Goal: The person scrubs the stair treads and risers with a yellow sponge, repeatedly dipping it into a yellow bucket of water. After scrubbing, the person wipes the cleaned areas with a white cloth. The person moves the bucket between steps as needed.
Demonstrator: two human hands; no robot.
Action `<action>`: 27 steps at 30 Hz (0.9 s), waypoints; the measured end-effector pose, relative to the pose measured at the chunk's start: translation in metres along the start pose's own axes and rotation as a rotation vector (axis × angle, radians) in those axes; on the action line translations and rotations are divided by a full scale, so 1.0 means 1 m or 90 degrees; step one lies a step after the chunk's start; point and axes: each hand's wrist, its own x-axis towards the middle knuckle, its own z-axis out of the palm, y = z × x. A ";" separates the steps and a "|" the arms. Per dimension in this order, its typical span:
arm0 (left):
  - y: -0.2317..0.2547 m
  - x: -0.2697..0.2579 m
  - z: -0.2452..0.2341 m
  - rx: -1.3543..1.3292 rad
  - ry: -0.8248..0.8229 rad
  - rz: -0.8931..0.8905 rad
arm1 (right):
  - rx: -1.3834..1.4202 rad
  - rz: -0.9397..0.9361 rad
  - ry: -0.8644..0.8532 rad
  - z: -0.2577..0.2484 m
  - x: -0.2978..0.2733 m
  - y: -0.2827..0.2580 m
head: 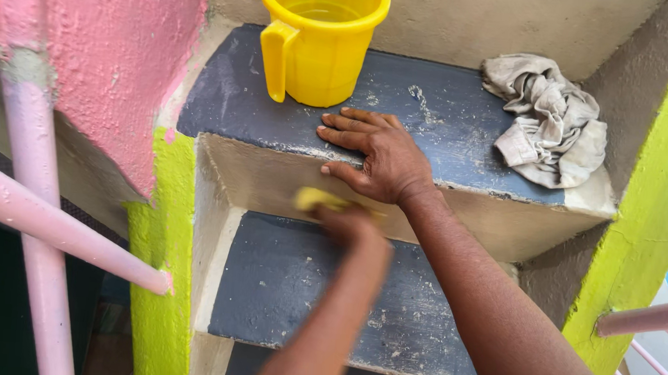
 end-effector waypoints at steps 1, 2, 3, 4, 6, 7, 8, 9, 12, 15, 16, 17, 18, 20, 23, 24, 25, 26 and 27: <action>-0.023 -0.028 -0.007 0.198 -0.075 0.092 | 0.000 0.000 -0.001 0.000 0.002 -0.001; -0.021 -0.027 -0.005 0.163 -0.100 0.054 | -0.002 0.002 -0.001 0.000 0.002 -0.003; -0.020 -0.021 -0.004 0.128 -0.124 0.015 | -0.003 0.004 -0.001 0.001 0.002 -0.003; -0.025 -0.013 -0.004 0.096 -0.149 -0.029 | 0.001 -0.002 0.001 0.000 -0.001 -0.001; -0.030 0.014 -0.008 0.031 -0.194 -0.108 | 0.017 -0.020 0.008 0.003 -0.001 0.000; -0.029 0.031 -0.011 -0.001 -0.216 -0.143 | 0.014 -0.013 0.003 0.003 0.000 0.000; -0.015 0.054 -0.012 -0.033 -0.239 -0.194 | 0.011 -0.005 -0.002 0.003 0.000 0.001; -0.003 0.071 -0.012 -0.065 -0.262 -0.245 | 0.008 0.002 -0.007 0.003 0.001 0.001; -0.009 0.068 -0.016 0.045 -0.231 -0.175 | 0.039 -0.001 0.001 0.001 0.002 0.000; -0.002 0.070 -0.013 0.119 -0.317 -0.165 | 0.062 -0.017 0.050 0.007 -0.007 -0.004; 0.007 0.074 -0.021 0.167 -0.359 -0.167 | 0.112 0.068 0.103 0.015 -0.019 -0.010; 0.017 0.077 -0.029 0.215 -0.401 -0.169 | 0.162 0.154 0.153 0.026 -0.043 -0.023; 0.024 0.076 -0.029 0.259 -0.450 -0.173 | 0.205 0.239 0.205 0.033 -0.066 -0.033; 0.039 0.070 -0.044 0.356 -0.508 -0.135 | 0.113 0.273 0.374 0.050 -0.114 -0.060; 0.048 0.056 -0.062 0.554 -0.603 -0.091 | 0.210 0.366 0.415 0.081 -0.137 -0.074; 0.048 0.050 -0.061 0.625 -0.645 -0.079 | 0.350 0.450 0.422 0.091 -0.138 -0.074; 0.049 0.044 -0.060 0.682 -0.667 -0.074 | 0.493 0.530 0.426 0.104 -0.135 -0.076; 0.053 0.038 -0.062 0.738 -0.688 -0.069 | 0.640 0.606 0.424 0.114 -0.137 -0.076; 0.057 0.032 -0.062 0.794 -0.709 -0.063 | 0.694 0.617 0.438 0.122 -0.144 -0.073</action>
